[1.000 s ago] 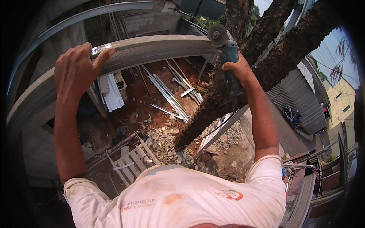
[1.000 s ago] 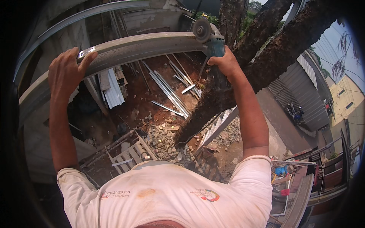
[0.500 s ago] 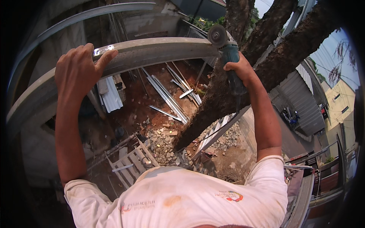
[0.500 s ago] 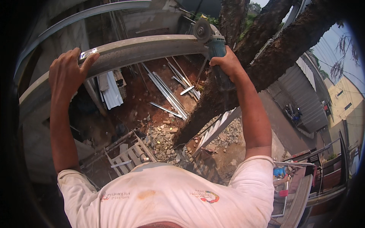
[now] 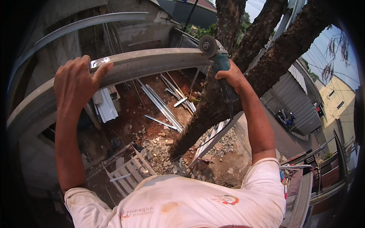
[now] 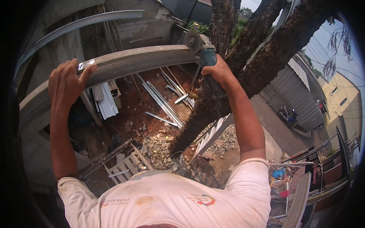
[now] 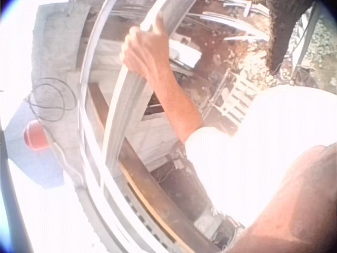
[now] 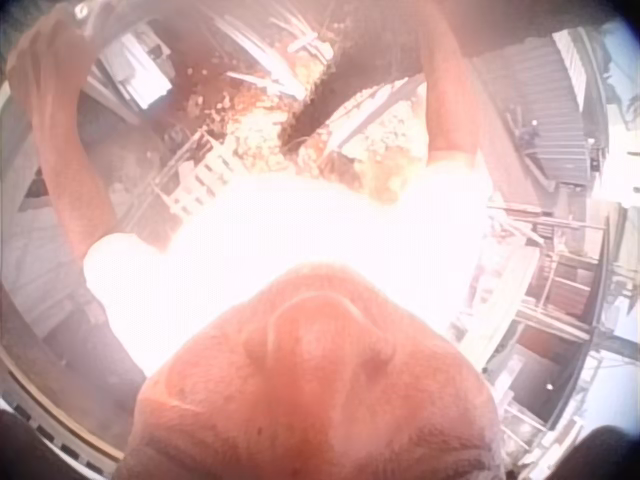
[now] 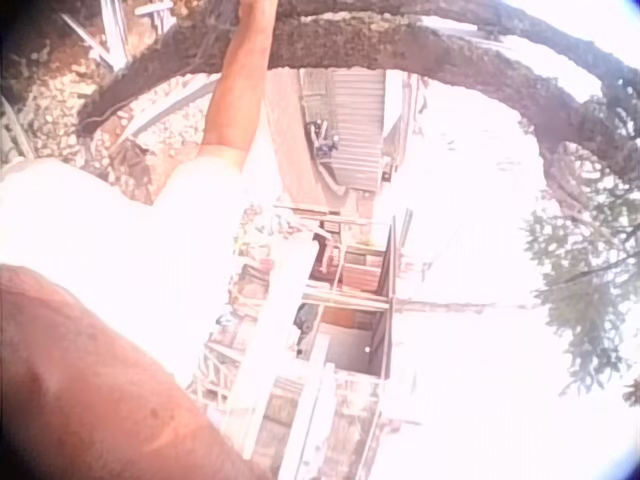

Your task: The person measures a curved metal rail with a tape measure and marks it with a pen. Then, using an angle grinder, the person cuts the metal rail at the marked points.

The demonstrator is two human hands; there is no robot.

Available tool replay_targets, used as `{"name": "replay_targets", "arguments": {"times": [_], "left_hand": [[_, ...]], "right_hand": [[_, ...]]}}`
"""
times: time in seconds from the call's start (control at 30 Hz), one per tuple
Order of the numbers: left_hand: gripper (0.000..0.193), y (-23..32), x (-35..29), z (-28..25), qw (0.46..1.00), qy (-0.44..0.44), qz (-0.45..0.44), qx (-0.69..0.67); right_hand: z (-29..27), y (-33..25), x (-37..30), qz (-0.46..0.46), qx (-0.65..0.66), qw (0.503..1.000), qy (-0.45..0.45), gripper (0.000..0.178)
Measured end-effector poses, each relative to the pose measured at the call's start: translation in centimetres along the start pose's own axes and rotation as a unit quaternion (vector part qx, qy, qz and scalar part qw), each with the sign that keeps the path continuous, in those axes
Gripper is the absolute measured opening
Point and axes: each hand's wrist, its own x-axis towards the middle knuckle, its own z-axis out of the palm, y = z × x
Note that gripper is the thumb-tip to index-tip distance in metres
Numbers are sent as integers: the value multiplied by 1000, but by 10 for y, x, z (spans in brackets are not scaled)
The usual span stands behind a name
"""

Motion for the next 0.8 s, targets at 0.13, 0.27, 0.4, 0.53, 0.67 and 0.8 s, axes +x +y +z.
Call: {"name": "replay_targets", "arguments": {"times": [0.13,0.27,0.4,0.53,0.67,0.8], "left_hand": [[69,-1,-1,2,1000,15,7,3],[69,1,0,-1,1000,5,8,0],[71,-1,-1,8,998,53,24,11],[75,-2,-1,2,1000,9,8,25],[74,-1,1,5,999,4,1,46],[76,-4,4,5,997,-14,-1,71]], "right_hand": [[0,4,-1,-4,10,1000,2,74],[4,14,-13,-26,84,995,39,71],[10,28,-44,-14,211,974,85,68],[30,60,-75,-9,290,950,112,67],[65,95,-93,-16,310,940,141,65],[100,121,-91,-8,309,938,156,69]]}}
